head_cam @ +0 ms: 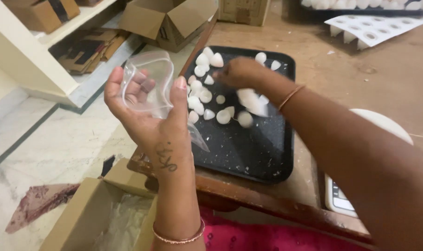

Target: The recorder weighs small white cone-shaped objects on a digital scale and places them into small plastic bags.

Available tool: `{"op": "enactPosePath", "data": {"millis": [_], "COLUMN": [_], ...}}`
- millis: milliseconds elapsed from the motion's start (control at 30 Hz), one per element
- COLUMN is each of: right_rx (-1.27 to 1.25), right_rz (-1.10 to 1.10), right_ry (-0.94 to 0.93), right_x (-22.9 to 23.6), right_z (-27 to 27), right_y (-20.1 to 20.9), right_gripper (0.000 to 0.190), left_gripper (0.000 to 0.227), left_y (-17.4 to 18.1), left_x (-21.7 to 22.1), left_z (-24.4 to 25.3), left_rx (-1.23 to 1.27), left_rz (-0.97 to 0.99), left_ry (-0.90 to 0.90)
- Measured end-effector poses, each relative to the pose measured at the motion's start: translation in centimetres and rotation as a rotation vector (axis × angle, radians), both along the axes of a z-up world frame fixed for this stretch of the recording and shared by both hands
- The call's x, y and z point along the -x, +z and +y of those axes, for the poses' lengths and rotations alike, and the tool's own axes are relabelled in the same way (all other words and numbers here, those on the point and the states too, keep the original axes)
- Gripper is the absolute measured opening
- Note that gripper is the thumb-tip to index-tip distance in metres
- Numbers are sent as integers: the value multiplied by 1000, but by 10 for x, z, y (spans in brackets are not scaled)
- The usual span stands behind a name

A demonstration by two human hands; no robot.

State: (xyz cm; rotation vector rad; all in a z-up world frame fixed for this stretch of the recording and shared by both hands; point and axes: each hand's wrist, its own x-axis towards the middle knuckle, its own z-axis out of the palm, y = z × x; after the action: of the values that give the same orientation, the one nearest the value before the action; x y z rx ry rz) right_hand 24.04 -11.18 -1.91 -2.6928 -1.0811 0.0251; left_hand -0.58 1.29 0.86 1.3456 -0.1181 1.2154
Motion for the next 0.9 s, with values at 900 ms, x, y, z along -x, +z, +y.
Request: {"op": "enactPosePath", "data": {"millis": [900], "right_rx": [-107], "right_rz": [-26], "right_ry": [179], "right_x": [-55], "right_z": [-8], "right_y": [-24], "right_gripper": [30], "left_gripper": [83], "left_y": [9], "left_x": [18], "left_z": [-8], "left_rx": [225], "left_rz": [111], "left_ry": [-212]}}
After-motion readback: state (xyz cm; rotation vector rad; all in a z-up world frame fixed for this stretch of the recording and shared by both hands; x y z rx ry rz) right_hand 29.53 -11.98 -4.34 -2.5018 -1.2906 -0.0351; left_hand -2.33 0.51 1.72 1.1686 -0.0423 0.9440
